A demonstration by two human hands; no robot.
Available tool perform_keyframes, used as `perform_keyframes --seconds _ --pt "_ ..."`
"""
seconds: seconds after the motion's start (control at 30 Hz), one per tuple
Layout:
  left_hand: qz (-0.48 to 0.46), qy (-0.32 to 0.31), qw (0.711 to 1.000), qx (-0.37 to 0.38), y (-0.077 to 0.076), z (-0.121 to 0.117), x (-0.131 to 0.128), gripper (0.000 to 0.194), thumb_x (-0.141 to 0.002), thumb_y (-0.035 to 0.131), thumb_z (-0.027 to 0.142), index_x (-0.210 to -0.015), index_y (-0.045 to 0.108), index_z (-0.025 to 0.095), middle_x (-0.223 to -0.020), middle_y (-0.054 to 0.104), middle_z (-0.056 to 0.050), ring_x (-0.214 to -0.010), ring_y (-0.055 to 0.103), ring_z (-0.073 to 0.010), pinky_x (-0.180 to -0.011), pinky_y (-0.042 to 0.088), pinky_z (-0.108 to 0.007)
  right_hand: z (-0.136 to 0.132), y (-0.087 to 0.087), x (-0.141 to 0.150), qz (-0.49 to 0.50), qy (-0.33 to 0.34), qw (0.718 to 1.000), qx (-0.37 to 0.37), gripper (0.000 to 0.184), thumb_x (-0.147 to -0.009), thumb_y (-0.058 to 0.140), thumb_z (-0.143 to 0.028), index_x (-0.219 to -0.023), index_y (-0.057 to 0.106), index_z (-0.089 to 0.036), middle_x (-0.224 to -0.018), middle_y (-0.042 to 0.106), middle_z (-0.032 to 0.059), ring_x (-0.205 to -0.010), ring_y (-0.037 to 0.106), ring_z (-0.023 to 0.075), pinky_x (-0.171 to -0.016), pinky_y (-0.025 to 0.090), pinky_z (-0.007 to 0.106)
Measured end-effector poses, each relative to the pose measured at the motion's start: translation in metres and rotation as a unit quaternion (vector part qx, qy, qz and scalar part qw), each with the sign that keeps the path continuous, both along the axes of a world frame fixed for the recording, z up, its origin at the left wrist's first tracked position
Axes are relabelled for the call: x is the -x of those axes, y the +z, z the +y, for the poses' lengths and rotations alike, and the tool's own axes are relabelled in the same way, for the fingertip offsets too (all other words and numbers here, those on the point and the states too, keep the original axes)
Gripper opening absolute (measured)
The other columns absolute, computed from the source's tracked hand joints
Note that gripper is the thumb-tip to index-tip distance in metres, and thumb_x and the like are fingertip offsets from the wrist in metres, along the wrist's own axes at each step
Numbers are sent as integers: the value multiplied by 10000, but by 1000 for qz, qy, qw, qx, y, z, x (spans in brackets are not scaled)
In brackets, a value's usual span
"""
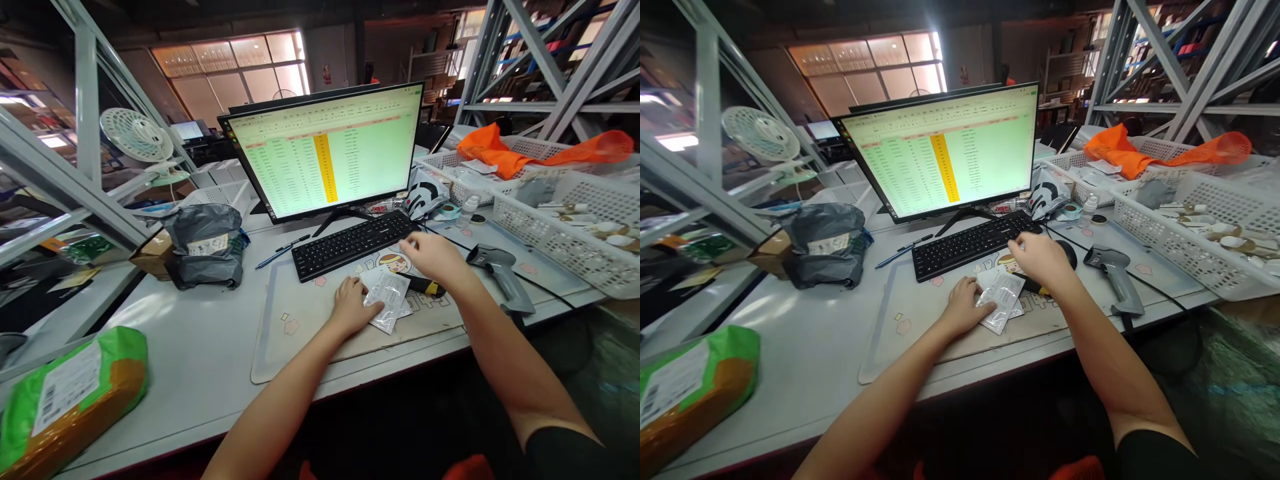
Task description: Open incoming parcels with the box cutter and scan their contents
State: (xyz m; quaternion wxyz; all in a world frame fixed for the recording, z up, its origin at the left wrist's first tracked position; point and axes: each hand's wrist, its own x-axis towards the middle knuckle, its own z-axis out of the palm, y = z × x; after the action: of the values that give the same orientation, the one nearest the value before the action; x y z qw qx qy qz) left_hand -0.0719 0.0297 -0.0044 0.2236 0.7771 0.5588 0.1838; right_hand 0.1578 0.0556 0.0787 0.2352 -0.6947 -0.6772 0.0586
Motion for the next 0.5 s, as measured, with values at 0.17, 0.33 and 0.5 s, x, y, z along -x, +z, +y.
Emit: perform_keyframes --seconds 0.17,0.33,0.5 --pt "36 -47 998 36 2 -6 -4 880 -829 687 557 -1551 378 161 -1657 309 -183 -1579 167 -373 -1279 127 -556 -74 -52 13 -16 26 991 130 667 -929 582 -522 -1498 526 -180 -1158 739 192 -1084 692 361 -930 497 437" --pt "64 -74 995 38 -1 -4 -7 923 -840 664 520 -1604 302 150 -1694 245 -187 -1593 138 -372 -1270 79 -622 -74 -89 40 289 37 954 68 876 -866 666 -339 -1637 276 -191 -1405 636 155 -1324 586 287 -1120 425 416" --pt "37 -93 995 -7 -4 9 -3 940 -826 657 482 -1593 296 76 -1624 375 -231 -1529 321 -386 -1255 223 -581 -48 -88 60 527 -22 849 38 866 -755 715 -166 -1558 394 -217 -1078 750 58 -988 715 249 -927 559 412"
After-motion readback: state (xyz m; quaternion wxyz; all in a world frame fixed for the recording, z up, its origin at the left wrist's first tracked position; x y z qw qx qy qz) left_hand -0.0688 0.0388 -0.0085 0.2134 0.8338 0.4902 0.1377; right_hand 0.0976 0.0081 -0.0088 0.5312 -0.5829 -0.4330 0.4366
